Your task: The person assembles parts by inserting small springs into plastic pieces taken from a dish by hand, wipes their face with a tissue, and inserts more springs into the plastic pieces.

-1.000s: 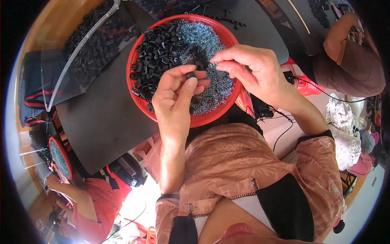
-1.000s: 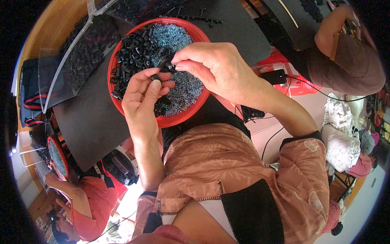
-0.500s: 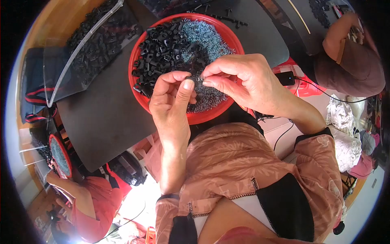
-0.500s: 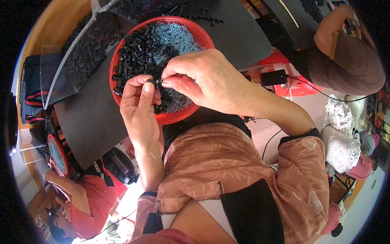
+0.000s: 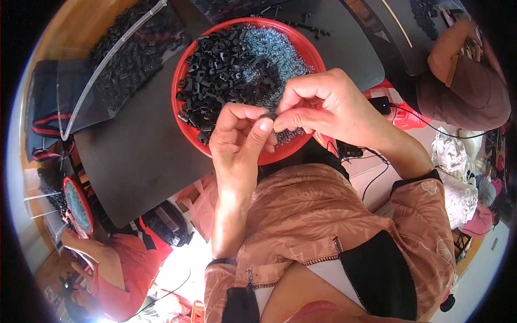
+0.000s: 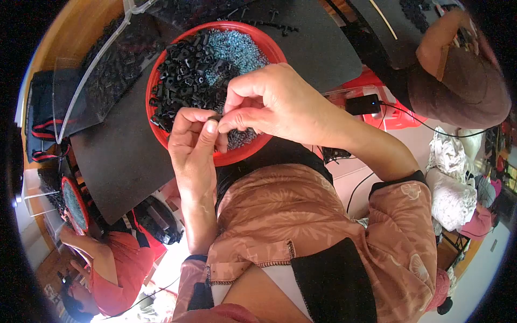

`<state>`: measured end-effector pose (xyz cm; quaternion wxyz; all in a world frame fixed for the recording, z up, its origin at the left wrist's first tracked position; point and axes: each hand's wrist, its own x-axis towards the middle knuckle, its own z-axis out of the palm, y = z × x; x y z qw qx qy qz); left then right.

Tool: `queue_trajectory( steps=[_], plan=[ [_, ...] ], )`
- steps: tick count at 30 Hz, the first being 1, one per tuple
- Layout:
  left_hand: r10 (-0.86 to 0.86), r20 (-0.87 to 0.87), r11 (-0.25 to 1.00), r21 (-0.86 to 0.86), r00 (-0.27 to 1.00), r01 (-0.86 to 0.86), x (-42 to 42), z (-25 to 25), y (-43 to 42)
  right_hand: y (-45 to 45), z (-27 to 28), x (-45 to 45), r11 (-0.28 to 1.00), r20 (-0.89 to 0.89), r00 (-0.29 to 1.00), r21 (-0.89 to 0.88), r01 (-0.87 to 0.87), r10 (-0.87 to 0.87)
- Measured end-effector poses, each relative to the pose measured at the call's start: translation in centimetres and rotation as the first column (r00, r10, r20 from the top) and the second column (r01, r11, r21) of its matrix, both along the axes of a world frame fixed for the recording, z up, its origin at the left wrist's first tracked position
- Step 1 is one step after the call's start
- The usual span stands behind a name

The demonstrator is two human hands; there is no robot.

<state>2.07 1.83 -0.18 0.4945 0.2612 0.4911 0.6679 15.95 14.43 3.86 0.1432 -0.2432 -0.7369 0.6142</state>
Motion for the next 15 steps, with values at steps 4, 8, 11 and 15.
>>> queue_trajectory(
  steps=[4,8,11,15],
  plan=[
    [-0.154,0.196,0.987,0.085,0.968,0.140,-0.9,-0.5,-0.3,0.2,-0.7,0.2,0.961,-0.024,0.995,-0.260,-0.098,0.095],
    [-0.194,0.297,0.968,0.213,0.935,0.133,-1.0,-1.4,-0.2,1.9,-0.2,-0.7,0.987,0.062,0.993,-0.136,-0.089,0.098],
    [-0.201,0.297,0.960,0.247,0.933,0.129,-1.1,-1.8,-0.1,3.7,-3.6,-2.9,0.796,-0.140,0.990,0.601,0.072,0.016],
    [-0.188,0.240,0.973,0.177,0.952,0.147,-0.9,-1.5,-0.3,4.5,-4.4,-5.1,0.609,-0.036,0.997,0.793,-0.013,0.069]
  ],
)
